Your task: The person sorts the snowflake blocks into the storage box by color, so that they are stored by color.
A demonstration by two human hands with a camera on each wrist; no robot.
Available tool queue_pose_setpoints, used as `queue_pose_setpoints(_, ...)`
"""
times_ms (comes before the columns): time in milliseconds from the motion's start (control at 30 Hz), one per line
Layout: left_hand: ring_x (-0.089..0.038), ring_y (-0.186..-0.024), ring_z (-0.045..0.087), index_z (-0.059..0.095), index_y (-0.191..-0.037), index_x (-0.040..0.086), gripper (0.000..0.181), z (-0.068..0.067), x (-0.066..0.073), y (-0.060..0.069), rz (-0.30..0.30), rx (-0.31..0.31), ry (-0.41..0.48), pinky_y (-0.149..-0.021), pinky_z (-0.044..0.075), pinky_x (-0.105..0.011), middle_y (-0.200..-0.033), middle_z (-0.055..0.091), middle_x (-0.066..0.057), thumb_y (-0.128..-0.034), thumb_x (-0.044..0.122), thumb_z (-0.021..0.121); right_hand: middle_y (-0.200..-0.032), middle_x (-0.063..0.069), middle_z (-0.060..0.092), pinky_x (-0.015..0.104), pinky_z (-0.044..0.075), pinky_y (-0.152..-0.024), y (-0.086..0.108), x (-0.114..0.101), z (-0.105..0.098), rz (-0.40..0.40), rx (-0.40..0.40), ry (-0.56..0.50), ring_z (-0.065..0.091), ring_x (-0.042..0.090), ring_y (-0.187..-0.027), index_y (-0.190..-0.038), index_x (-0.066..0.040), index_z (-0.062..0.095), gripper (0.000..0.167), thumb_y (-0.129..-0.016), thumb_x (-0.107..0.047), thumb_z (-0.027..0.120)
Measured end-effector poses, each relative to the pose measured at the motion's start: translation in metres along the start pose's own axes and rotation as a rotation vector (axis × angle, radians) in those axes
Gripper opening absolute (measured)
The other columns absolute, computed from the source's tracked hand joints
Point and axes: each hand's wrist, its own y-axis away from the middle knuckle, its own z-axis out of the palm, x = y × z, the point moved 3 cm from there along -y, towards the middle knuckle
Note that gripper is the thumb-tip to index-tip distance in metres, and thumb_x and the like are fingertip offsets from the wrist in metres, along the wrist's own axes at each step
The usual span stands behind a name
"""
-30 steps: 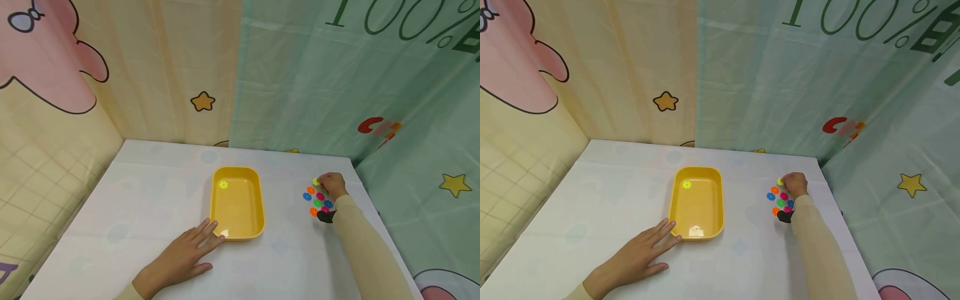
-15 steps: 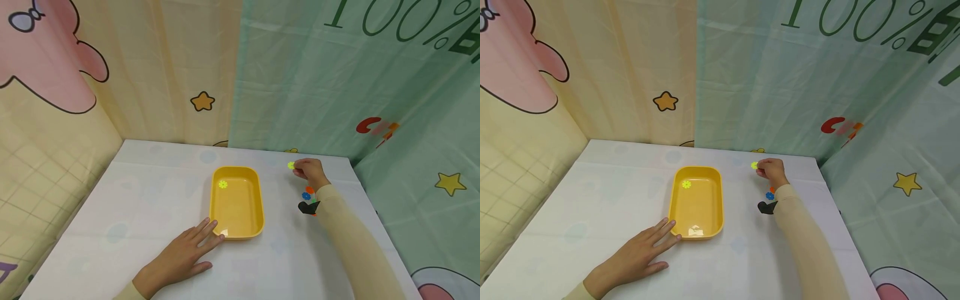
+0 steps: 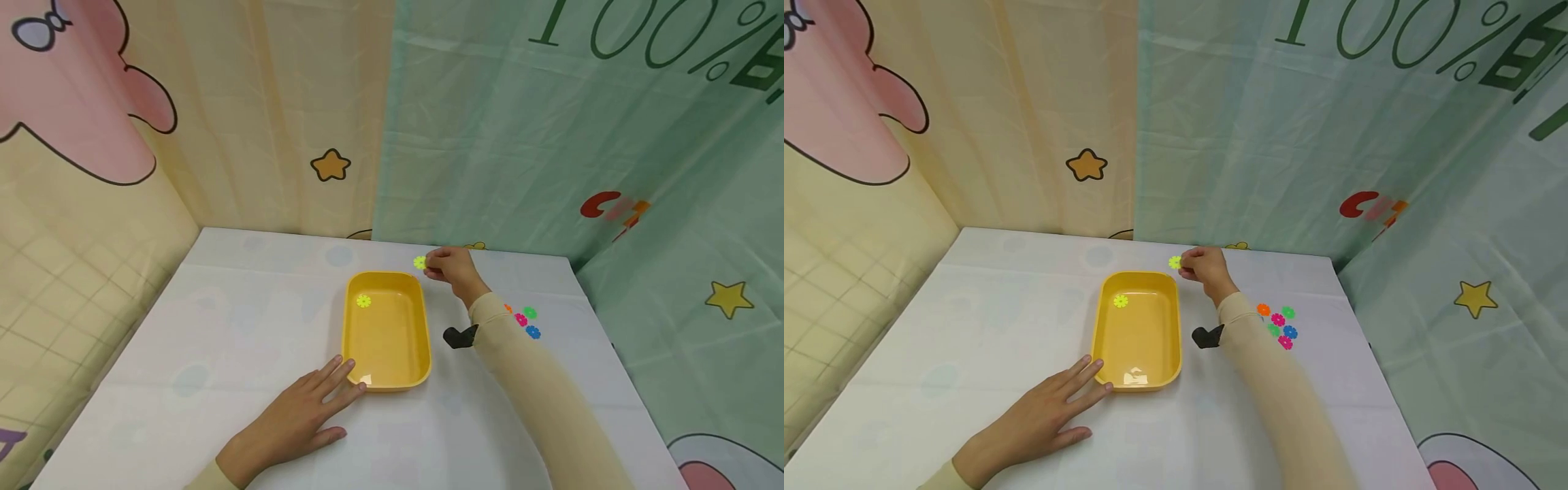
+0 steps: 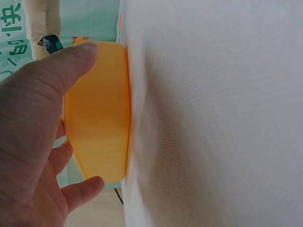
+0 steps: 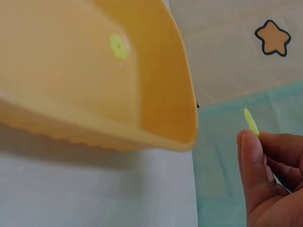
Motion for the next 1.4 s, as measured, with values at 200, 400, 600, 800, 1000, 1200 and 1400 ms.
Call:
queue_pose_setpoints(200,-0.031,-0.151,0.033,0.04,-0.158,0.028,0.081,0.001,0.0,0.0,-0.02,-0.027,0.021,-0.103,0.051,-0.046,-0.165,0.033,-0.013,-0.0883,0.052,0.073,-0.108,0.018,0.068,0.026,0.061,-0.075,0.004,-0.004,0.031,-0.048,-0.051,0.01,0.07,0.016,-0.074,-0.113,0.006,0.069,0.019,-0.096,-0.003,0.068)
queue_pose_setpoints(400,-0.031,-0.151,0.033,0.04,-0.158,0.028,0.081,0.001,-0.001,-0.001,-0.015,-0.027,0.02,-0.103,0.051,-0.046,-0.164,0.034,-0.013,-0.0884,0.053,0.073,-0.107,0.016,0.068,0.027,0.061,-0.075,0.006,0.0,0.052,-0.007,-0.073,0.027,0.07,0.019,-0.076,-0.108,0.001,0.071,0.013,-0.096,-0.004,0.068)
queue_pose_setpoints(600,-0.031,-0.151,0.033,0.041,-0.157,0.028,0.079,0.0,0.0,-0.002,-0.021,-0.04,0.02,-0.104,0.051,-0.045,-0.164,0.034,-0.013,-0.0891,0.053,0.072,-0.102,0.014,0.067,0.026,0.061,-0.072,0.007,0.008,0.071,0.028,-0.092,0.061,0.068,0.019,-0.074,-0.104,0.0,0.071,0.01,-0.096,-0.002,0.067)
queue_pose_setpoints(800,-0.03,-0.152,0.032,0.039,-0.158,0.03,0.078,0.0,-0.001,-0.002,-0.045,-0.075,0.044,-0.106,0.049,-0.047,-0.165,0.033,-0.011,-0.0902,0.054,0.071,-0.101,0.014,0.066,0.026,0.061,-0.072,0.006,0.019,0.089,0.071,-0.061,0.166,0.069,0.022,-0.075,-0.101,-0.002,0.07,0.007,-0.095,-0.003,0.068)
queue_pose_setpoints(1000,-0.03,-0.152,0.03,0.036,-0.159,0.032,0.08,0.001,0.0,-0.002,-0.059,-0.103,0.058,-0.106,0.049,-0.048,-0.166,0.03,-0.011,-0.0908,0.054,0.07,-0.095,0.013,0.063,0.033,0.062,-0.076,0.001,0.031,0.1,0.083,-0.02,0.265,0.071,0.024,-0.071,-0.099,0.002,0.07,0.008,-0.091,0.003,0.069)
queue_pose_setpoints(1200,-0.032,-0.15,0.034,0.042,-0.157,0.029,0.078,-0.001,0.0,-0.002,-0.026,-0.041,0.019,-0.103,0.051,-0.045,-0.164,0.035,-0.012,-0.0886,0.053,0.073,-0.092,0.013,0.065,0.032,0.062,-0.07,0.002,0.036,0.103,0.024,-0.008,0.352,0.068,0.02,-0.063,-0.1,0.003,0.074,0.014,-0.091,0.004,0.063)
queue_pose_setpoints(1400,-0.032,-0.15,0.034,0.043,-0.156,0.028,0.079,-0.001,0.0,-0.001,-0.021,-0.032,0.014,-0.103,0.051,-0.045,-0.164,0.035,-0.013,-0.0879,0.053,0.074,-0.093,0.014,0.065,0.031,0.062,-0.066,0.001,0.037,0.106,0.042,0.003,0.388,0.066,0.02,-0.062,-0.104,0.004,0.073,0.016,-0.095,0.002,0.06)
